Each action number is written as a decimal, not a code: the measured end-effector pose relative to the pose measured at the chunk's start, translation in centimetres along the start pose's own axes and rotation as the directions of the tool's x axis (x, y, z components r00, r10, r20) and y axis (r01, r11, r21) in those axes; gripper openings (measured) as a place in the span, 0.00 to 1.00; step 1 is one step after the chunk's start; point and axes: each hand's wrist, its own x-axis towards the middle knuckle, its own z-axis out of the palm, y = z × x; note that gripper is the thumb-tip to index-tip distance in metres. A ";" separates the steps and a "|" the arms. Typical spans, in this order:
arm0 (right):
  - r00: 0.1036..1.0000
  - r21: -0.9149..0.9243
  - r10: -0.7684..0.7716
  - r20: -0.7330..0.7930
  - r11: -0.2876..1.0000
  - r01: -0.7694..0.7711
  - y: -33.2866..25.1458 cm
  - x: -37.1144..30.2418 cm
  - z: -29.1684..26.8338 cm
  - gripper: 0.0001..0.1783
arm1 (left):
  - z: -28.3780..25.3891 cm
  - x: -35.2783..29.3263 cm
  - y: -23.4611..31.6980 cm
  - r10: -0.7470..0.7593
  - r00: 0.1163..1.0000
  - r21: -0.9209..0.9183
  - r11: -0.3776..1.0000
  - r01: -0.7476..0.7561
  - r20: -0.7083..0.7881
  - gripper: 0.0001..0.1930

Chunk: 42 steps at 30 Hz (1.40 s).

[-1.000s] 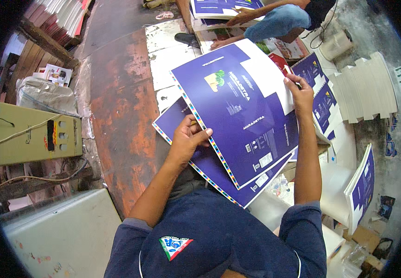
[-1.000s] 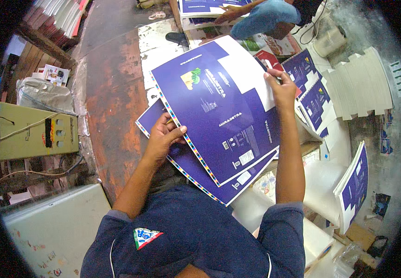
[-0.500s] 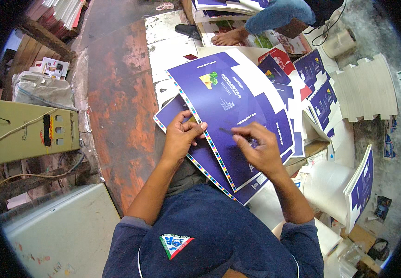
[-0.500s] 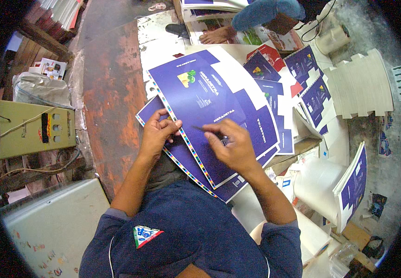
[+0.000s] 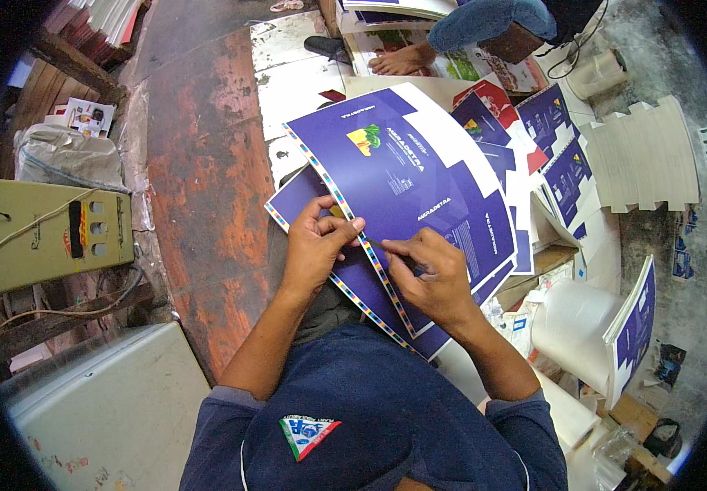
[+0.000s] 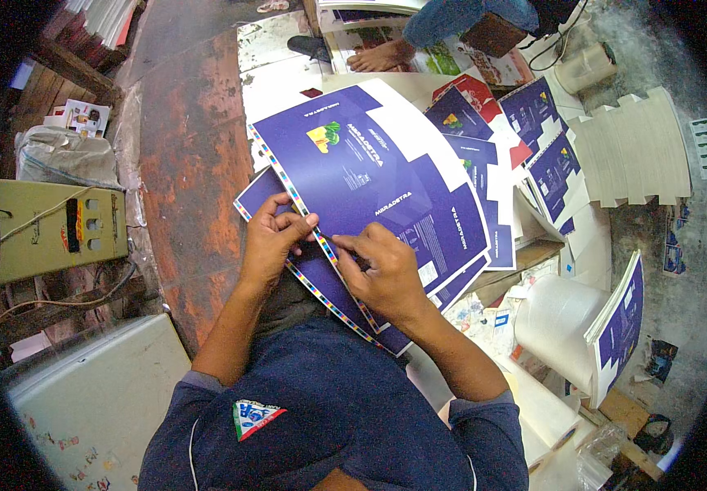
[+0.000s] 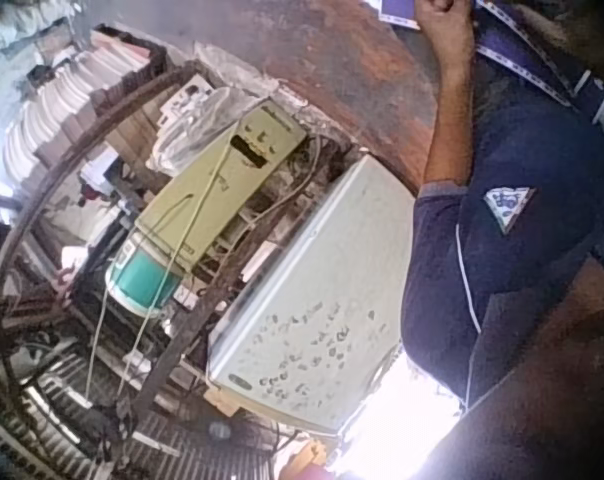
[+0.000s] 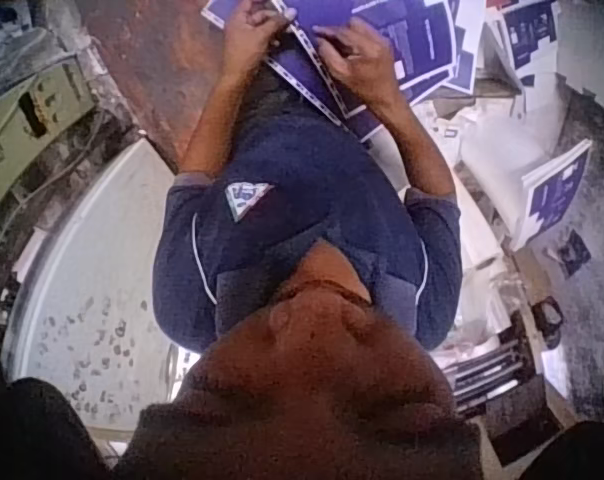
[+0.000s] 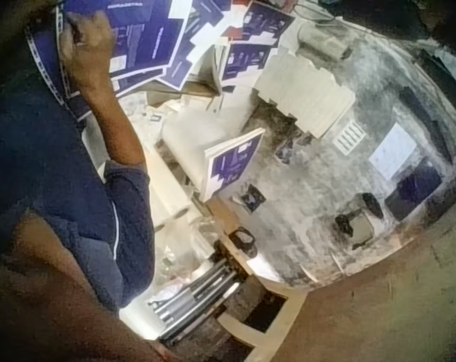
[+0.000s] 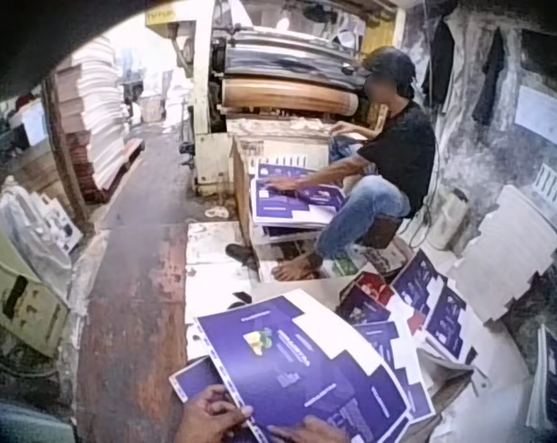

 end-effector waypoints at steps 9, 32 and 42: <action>1.000 -0.034 0.015 0.006 0.999 -0.015 -0.7 0.0 0.1 0.09 | 0.0 0.0 0.2 -0.004 1.000 0.028 1.000 0.005 -0.012 0.24; 0.999 -0.033 0.020 0.031 0.999 -0.019 -1.9 -0.1 0.0 0.09 | 0.3 -0.1 0.7 0.003 0.999 -0.009 1.000 -0.004 -0.034 0.25; 0.997 -0.101 -0.069 0.030 0.992 0.072 -2.0 0.3 0.2 0.10 | 0.3 0.0 0.7 0.010 1.000 -0.019 1.000 -0.010 -0.029 0.22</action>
